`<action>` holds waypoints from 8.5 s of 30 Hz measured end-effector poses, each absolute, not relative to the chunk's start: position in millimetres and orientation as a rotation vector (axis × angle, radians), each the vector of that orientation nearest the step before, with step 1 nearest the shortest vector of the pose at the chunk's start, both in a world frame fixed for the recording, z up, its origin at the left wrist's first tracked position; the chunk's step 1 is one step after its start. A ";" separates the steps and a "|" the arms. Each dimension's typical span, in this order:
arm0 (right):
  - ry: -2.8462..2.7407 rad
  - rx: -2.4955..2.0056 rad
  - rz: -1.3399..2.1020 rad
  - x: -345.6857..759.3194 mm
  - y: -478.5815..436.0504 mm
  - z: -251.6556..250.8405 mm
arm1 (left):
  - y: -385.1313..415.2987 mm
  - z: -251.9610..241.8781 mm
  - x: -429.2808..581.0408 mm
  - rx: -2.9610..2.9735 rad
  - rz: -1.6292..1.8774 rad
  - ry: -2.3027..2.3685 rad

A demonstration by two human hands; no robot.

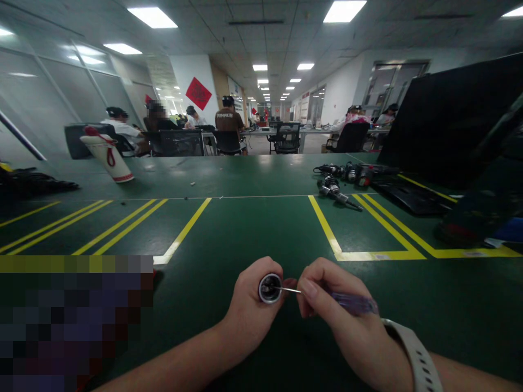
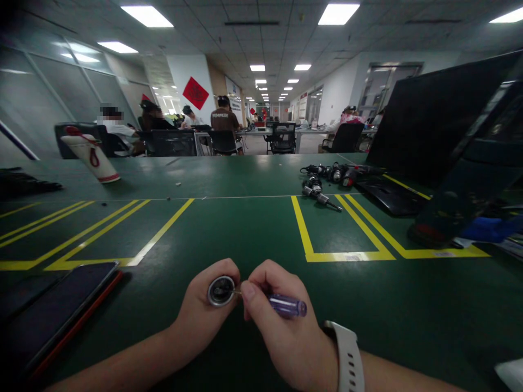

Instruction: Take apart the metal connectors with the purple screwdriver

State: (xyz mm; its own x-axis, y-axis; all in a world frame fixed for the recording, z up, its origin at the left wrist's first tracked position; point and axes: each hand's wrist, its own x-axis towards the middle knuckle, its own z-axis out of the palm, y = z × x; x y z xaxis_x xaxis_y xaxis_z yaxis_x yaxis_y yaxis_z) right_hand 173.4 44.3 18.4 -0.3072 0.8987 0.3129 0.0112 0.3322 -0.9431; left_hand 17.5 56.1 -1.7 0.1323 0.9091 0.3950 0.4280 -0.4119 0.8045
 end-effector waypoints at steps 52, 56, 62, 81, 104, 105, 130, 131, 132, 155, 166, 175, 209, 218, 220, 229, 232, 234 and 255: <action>-1.277 -0.726 1.423 169.9 54.0 11.3 | 56.2 -0.9 16.8 2.009 1.133 1.315; -1.411 -0.737 1.322 171.1 53.6 10.1 | 56.1 -1.9 16.1 2.039 1.141 1.299; -1.237 -0.752 1.522 169.9 55.0 17.0 | 55.4 -3.1 14.9 2.078 1.097 1.317; -1.328 -0.778 1.420 170.5 51.9 11.0 | 55.3 0.1 16.8 2.040 1.118 1.379; -1.276 -0.682 1.431 168.4 49.8 6.1 | 54.6 3.4 18.5 1.907 1.218 1.383; -1.288 -0.684 1.430 168.6 49.6 5.9 | 54.3 3.6 18.7 1.909 1.218 1.383; -1.379 -0.777 1.309 170.2 49.9 9.8 | 54.6 -1.3 16.5 2.033 1.161 1.383; -1.366 -0.773 1.341 169.9 50.2 10.2 | 54.6 -1.9 16.3 2.042 1.159 1.384; -1.329 -0.768 1.392 169.4 50.8 11.3 | 54.6 -2.4 16.1 2.049 1.156 1.386; -1.388 -0.757 1.354 171.5 52.9 9.3 | 54.5 -1.7 16.7 2.082 1.155 1.366; -1.128 -0.674 1.555 167.7 52.2 9.3 | 57.0 0.0 17.0 2.030 1.147 1.349; -1.553 -0.796 1.189 172.0 45.6 17.8 | 57.5 -2.0 17.5 1.983 1.239 1.354; -2.049 -0.560 0.620 166.4 30.3 15.4 | 57.7 -0.1 18.3 1.784 1.348 1.422; -1.800 -0.671 0.695 166.0 27.7 17.0 | 55.6 1.0 19.1 1.902 1.304 1.405; -1.771 -0.737 0.715 167.4 28.6 19.2 | 55.5 1.2 19.1 1.945 1.285 1.399; -1.751 -0.912 0.674 169.0 29.9 26.7 | 55.0 1.4 17.5 2.099 1.197 1.383; -1.785 -0.945 0.685 169.0 29.7 29.7 | 53.8 2.1 17.7 2.172 1.153 1.375; -1.783 -0.980 0.763 169.8 32.3 31.4 | 53.0 2.3 17.7 2.198 1.139 1.366; -1.468 -0.898 1.169 171.4 43.7 15.2 | 54.4 -0.7 16.3 2.013 1.190 1.324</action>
